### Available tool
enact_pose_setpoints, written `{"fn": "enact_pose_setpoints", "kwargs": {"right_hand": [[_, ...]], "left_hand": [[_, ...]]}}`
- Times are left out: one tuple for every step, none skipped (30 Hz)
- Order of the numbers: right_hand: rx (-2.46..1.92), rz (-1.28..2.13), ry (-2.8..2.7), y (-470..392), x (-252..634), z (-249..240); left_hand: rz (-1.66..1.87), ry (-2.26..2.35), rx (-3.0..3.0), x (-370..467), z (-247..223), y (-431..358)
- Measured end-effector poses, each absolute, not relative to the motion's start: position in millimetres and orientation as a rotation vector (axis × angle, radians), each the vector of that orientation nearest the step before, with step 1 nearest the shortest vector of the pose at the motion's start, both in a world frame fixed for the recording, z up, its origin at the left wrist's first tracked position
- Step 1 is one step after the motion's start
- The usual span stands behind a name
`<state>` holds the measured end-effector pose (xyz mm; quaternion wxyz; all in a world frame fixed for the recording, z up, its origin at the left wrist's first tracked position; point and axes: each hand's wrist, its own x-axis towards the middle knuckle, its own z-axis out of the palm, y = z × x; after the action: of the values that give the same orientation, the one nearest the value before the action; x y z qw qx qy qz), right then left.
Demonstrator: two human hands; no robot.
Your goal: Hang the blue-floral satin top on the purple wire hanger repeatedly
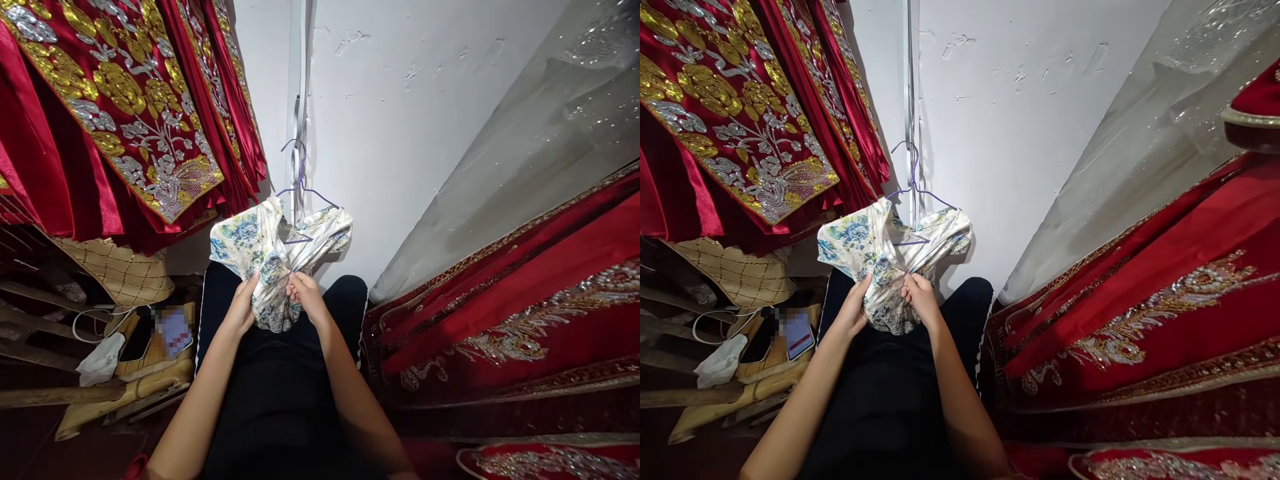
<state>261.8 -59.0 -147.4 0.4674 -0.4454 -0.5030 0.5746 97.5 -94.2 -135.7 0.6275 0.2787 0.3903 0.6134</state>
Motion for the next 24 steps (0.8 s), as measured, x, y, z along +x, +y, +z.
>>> {"fn": "enact_pose_setpoints", "kwargs": {"right_hand": [[-1.078,1.429,-1.202,-60,263,-146],[-1.078,1.431,-1.166,-61,264,-146],[-1.089,1.418,-1.136,-62,265,-146],[-1.103,1.4,-1.12,-63,266,-146],[-1.117,1.388,-1.124,-64,267,-146],[-1.131,1.387,-1.149,-64,268,-145],[-1.146,1.392,-1.189,-65,269,-145],[-1.156,1.402,-1.235,-66,270,-144],[-1.157,1.418,-1.281,-68,270,-142],[-1.15,1.437,-1.32,-70,269,-141],[-1.137,1.46,-1.352,-72,268,-139],[-1.122,1.482,-1.372,-74,267,-138],[-1.11,1.5,-1.382,-76,266,-137],[-1.103,1.509,-1.383,-77,266,-135],[-1.099,1.504,-1.374,-76,267,-133],[-1.095,1.49,-1.358,-74,268,-129],[-1.091,1.456,-1.32,-71,270,-124],[-1.082,1.402,-1.261,-65,272,-117],[-1.064,1.336,-1.195,-58,274,-107],[-1.034,1.272,-1.137,-49,275,-95],[-0.997,1.209,-1.083,-40,276,-80],[-0.954,1.167,-1.064,-31,276,-64],[-0.914,1.141,-1.069,-22,274,-48],[-0.889,1.105,-1.064,-15,272,-32]], "left_hand": [[1.451,0.938,0.653,97,-141,-93],[1.525,1.012,0.685,96,-146,-93],[1.63,1.117,0.734,95,-153,-92],[1.75,1.251,0.802,94,-159,-92],[1.86,1.4,0.893,94,-165,-93],[1.94,1.545,1.004,95,-170,-94],[1.975,1.659,1.133,97,-173,-95],[1.968,1.718,1.27,101,-175,-96],[1.919,1.708,1.412,105,-175,-97],[1.831,1.637,1.547,111,-175,-98],[1.727,1.532,1.653,116,-173,-98],[1.622,1.42,1.717,121,-172,-97],[1.528,1.326,1.747,126,-170,-97],[1.453,1.258,1.752,129,-169,-96],[1.401,1.218,1.747,132,-168,-95],[1.374,1.203,1.741,133,-167,-95],[1.354,1.199,1.747,134,-166,-94],[1.327,1.199,1.768,135,-164,-94],[1.293,1.203,1.796,136,-163,-94],[1.26,1.211,1.825,138,-161,-94],[1.226,1.22,1.854,141,-160,-95],[1.188,1.227,1.886,144,-159,-95],[1.149,1.237,1.921,148,-158,-96],[1.111,1.252,1.961,152,-158,-96]]}}
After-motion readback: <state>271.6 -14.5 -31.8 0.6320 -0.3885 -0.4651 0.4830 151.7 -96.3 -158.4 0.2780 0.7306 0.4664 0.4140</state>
